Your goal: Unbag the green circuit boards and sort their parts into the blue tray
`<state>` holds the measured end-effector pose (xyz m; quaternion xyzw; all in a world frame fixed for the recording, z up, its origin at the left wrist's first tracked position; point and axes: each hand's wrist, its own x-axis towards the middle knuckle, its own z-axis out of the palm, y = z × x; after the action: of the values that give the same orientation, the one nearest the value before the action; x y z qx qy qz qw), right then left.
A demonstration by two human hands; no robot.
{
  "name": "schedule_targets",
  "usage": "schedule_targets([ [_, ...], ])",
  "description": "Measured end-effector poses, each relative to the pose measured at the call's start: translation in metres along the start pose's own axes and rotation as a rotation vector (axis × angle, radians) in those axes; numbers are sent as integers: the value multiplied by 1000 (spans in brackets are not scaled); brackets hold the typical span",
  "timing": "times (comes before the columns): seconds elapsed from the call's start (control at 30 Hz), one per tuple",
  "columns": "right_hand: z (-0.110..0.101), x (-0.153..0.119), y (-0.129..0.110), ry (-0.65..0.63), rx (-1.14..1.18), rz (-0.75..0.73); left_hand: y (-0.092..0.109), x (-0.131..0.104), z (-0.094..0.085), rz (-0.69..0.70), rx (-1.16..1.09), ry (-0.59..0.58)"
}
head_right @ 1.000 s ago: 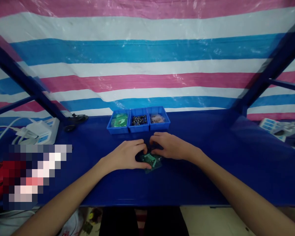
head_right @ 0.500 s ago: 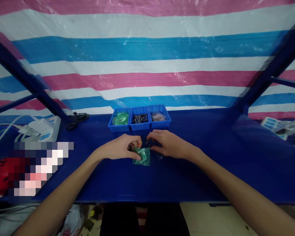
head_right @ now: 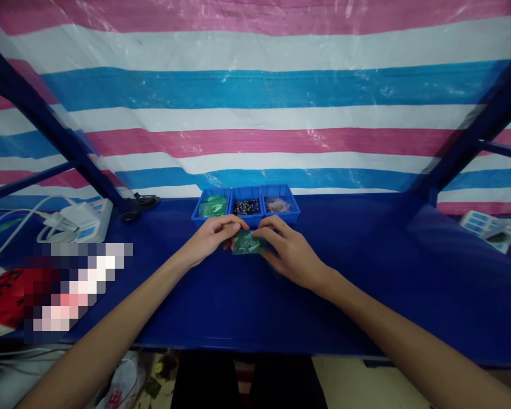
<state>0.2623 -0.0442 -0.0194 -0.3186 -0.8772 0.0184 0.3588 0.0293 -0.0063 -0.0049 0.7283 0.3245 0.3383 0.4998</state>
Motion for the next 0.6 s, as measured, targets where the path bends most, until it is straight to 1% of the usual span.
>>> schedule_targets([
  [0.1,3,-1,0,18,5,26,-4,1,1,61,76,74],
  [0.2,6,0,0,24,42,77,-7,0,3,103,199,135],
  [0.33,8,2,-4,39,101,150,-9,-2,6,153,338,167],
  [0.47,7,3,-6,76,106,241,-10,-3,9,278,478,226],
  [0.53,6,2,-7,98,123,322,-10,-5,11,359,537,274],
  [0.6,7,2,-7,113,205,410,-10,-7,13,437,598,326],
])
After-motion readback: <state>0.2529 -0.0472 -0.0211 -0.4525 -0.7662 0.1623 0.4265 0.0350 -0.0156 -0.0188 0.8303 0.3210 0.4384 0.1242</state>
